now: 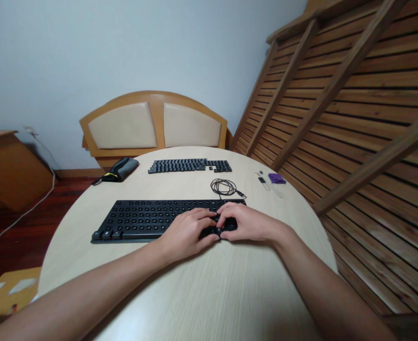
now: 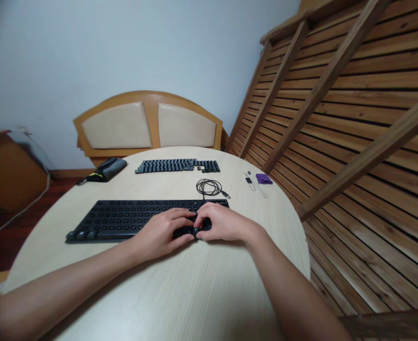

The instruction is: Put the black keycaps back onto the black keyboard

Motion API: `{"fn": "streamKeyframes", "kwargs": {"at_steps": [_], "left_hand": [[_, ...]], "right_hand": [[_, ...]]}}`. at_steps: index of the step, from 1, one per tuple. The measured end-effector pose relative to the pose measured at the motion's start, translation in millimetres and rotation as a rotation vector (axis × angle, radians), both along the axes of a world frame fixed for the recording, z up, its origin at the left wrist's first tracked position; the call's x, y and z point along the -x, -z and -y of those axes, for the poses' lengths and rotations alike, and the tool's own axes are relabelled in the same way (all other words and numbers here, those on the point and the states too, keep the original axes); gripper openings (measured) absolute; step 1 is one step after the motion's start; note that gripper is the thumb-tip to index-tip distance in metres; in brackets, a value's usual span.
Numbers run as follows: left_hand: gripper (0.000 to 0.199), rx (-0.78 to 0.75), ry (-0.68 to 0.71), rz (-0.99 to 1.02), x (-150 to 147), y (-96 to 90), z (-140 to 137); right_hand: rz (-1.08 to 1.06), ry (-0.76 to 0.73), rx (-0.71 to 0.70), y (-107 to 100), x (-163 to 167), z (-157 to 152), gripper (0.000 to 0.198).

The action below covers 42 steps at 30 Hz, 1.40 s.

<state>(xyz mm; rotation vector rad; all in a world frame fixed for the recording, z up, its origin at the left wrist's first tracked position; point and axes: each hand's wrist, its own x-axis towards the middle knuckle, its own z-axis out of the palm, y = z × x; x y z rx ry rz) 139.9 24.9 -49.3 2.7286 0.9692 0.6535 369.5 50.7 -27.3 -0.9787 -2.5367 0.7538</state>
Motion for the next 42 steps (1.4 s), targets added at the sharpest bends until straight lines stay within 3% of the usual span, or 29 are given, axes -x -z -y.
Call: {"fn": "streamKeyframes", "kwargs": {"at_steps": [11, 26, 42], "left_hand": [[0.015, 0.048, -0.041, 0.061, -6, 7.8, 2], [0.019, 0.099, -0.074, -0.003, -5, 11.6, -1], [0.025, 0.137, -0.088, 0.028, -5, 7.7, 0]], "right_hand": [[-0.005, -0.002, -0.013, 2, 1, -1, 0.012], [0.006, 0.056, 0.066, 4, 2, -1, 0.012], [0.104, 0.044, -0.065, -5, 9, 8, 0.009]]}}
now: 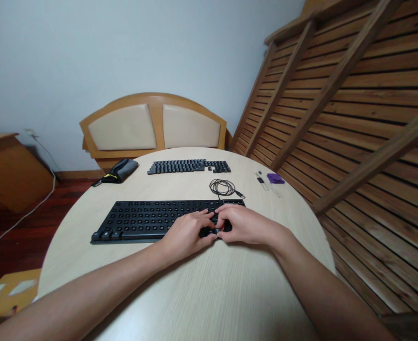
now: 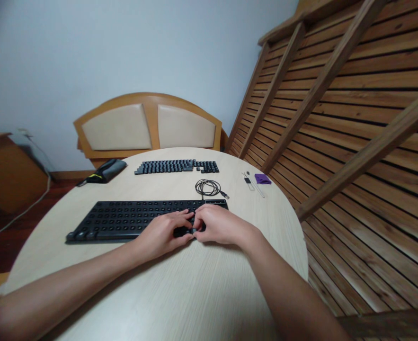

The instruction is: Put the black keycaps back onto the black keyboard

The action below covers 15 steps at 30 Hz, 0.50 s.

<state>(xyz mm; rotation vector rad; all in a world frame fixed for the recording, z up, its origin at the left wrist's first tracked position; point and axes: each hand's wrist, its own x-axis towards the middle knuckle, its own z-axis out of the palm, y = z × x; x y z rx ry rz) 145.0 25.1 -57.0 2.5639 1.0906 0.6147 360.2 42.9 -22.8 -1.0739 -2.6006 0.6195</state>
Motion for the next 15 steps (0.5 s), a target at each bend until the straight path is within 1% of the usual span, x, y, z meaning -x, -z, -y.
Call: {"fn": "streamKeyframes", "kwargs": {"at_steps": [7, 15], "left_hand": [[0.025, -0.005, 0.002, -0.007, 0.4, 1.0, 0.0], [0.024, -0.018, 0.000, -0.010, -0.6, -0.2, 0.2]], "right_hand": [[-0.019, 0.002, 0.009, -1.4, -1.0, 0.8, 0.011], [-0.035, 0.000, 0.034, -0.3, -1.0, -1.6, 0.007]]}}
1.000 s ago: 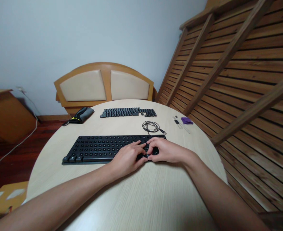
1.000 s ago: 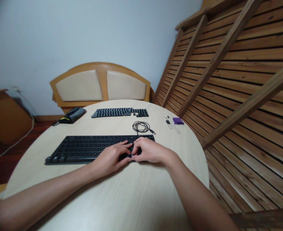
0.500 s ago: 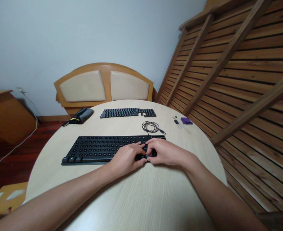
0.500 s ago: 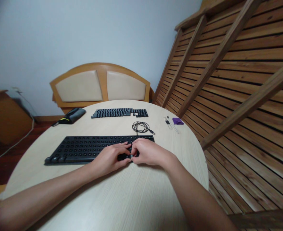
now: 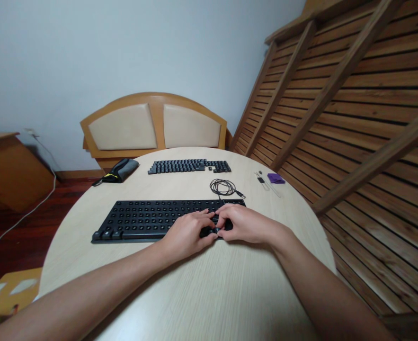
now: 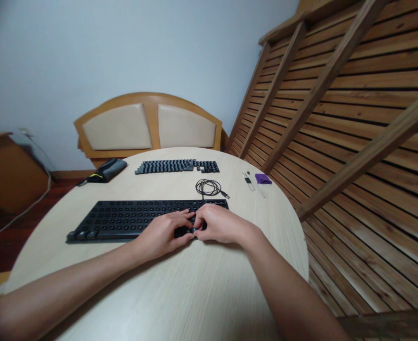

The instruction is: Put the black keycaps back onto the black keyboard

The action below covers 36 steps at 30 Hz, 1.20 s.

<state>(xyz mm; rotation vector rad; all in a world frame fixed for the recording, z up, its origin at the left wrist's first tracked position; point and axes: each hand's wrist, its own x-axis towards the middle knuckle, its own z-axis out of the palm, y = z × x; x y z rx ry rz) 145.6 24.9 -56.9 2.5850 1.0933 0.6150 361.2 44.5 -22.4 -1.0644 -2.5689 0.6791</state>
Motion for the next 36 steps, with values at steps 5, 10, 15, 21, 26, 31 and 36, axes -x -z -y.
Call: {"fn": "streamKeyframes", "kwargs": {"at_steps": [5, 10, 15, 21, 26, 31, 36], "left_hand": [[0.022, -0.004, -0.006, 0.000, -0.7, 0.4, 1.4], [0.022, 0.002, -0.017, -0.004, -2.3, -2.4, 3.6], [0.023, -0.007, -0.020, -0.009, -1.4, -0.9, 3.1], [0.025, -0.011, -0.012, -0.007, -0.8, 2.4, 1.1], [0.024, -0.009, -0.012, -0.003, -0.8, 2.2, 0.7], [0.024, -0.007, -0.014, 0.005, -1.2, -0.4, 1.3], [0.024, -0.007, -0.006, 0.011, -1.2, -0.2, 1.6]], "right_hand": [[0.003, -0.007, 0.018, -1.1, -0.8, -0.2, 0.003], [-0.006, -0.012, 0.008, -1.4, -0.6, 0.6, 0.004], [-0.013, -0.022, 0.013, -0.6, -1.2, -1.1, 0.002], [0.004, -0.015, -0.008, -0.4, -1.4, -0.3, 0.005], [0.040, 0.005, -0.021, -1.7, 0.3, 1.7, 0.008], [0.069, 0.021, -0.036, -5.2, 2.6, 5.1, 0.006], [0.090, 0.035, -0.057, -7.6, 5.6, 8.2, 0.006]]}}
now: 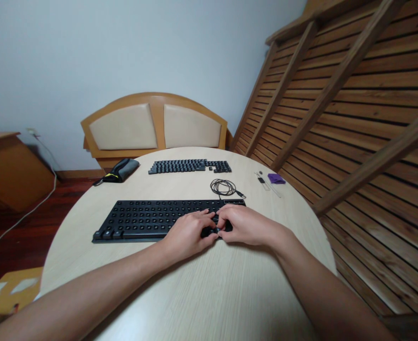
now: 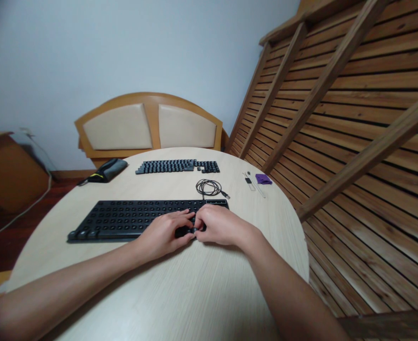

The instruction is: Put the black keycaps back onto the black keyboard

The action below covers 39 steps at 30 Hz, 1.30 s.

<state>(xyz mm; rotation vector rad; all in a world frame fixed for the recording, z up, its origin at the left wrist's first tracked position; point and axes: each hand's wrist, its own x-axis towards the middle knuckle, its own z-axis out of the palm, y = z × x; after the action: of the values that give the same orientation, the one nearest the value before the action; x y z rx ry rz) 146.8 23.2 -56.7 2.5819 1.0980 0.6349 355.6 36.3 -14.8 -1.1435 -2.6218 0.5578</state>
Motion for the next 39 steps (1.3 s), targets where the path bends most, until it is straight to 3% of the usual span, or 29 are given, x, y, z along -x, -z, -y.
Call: {"fn": "streamKeyframes", "kwargs": {"at_steps": [6, 20, 35, 39], "left_hand": [[0.023, -0.018, 0.010, -0.016, 0, 1.0, -1], [0.024, 0.026, 0.015, -0.008, 2, -3.2, -1], [0.020, -0.034, 0.024, -0.029, 2, 0.5, 0], [0.018, -0.053, 0.012, -0.020, 1, 4.4, 1]], "right_hand": [[0.042, 0.011, -0.029, 5, -1, -1, 0.009], [-0.084, -0.040, 0.060, 6, -9, -8, 0.007], [-0.176, -0.002, -0.017, 16, -8, -20, 0.017], [-0.158, 0.007, -0.106, 20, -7, -24, 0.018]]}}
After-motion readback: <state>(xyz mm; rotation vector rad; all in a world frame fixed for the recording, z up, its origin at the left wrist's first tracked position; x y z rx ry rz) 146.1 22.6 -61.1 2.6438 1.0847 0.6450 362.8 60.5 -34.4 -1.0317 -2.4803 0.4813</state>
